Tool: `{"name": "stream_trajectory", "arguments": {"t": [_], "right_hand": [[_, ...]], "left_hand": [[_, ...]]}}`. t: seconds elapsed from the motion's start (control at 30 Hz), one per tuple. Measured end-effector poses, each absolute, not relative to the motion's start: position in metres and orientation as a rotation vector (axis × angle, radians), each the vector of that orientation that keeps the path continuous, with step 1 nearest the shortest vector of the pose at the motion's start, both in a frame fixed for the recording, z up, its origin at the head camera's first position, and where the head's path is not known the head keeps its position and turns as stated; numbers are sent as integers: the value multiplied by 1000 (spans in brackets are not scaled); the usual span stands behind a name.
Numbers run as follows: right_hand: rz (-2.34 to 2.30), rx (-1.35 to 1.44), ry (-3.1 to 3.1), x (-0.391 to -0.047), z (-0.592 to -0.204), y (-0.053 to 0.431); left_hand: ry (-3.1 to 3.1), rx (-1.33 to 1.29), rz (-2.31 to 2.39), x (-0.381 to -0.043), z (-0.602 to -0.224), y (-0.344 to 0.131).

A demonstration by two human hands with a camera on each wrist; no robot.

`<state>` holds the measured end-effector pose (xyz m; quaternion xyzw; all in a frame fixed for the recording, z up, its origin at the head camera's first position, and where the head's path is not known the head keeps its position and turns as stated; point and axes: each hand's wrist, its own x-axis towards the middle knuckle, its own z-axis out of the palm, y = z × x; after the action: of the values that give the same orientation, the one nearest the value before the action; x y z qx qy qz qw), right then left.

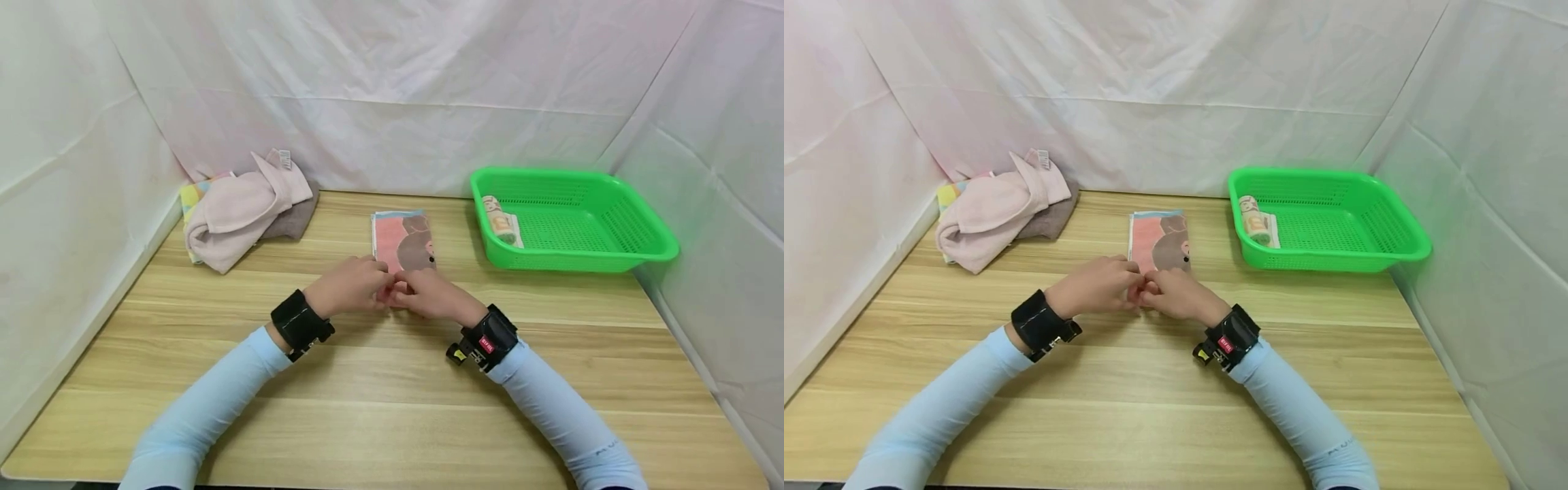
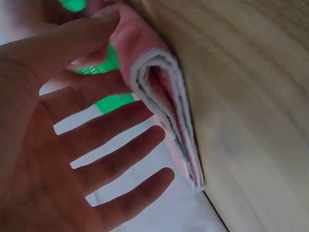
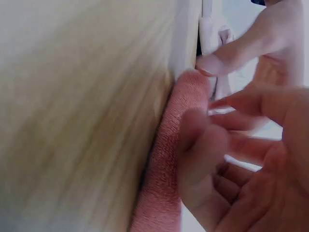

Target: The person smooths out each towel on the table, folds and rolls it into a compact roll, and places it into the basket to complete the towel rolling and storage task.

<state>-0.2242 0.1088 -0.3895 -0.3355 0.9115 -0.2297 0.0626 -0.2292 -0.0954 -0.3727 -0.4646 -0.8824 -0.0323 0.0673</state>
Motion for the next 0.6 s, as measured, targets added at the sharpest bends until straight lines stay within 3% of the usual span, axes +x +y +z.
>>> {"name": "stream_trajectory", "arguments": {"t": [0.37, 0.6], "right_hand": [[-258, -1233, 2952, -228, -384, 131], [-288, -1240, 2889, -233, -383, 133]], "left_hand": [[-2637, -1369, -128, -231, -382, -95], [-2743, -1332, -188, -234, -382, -98]]}}
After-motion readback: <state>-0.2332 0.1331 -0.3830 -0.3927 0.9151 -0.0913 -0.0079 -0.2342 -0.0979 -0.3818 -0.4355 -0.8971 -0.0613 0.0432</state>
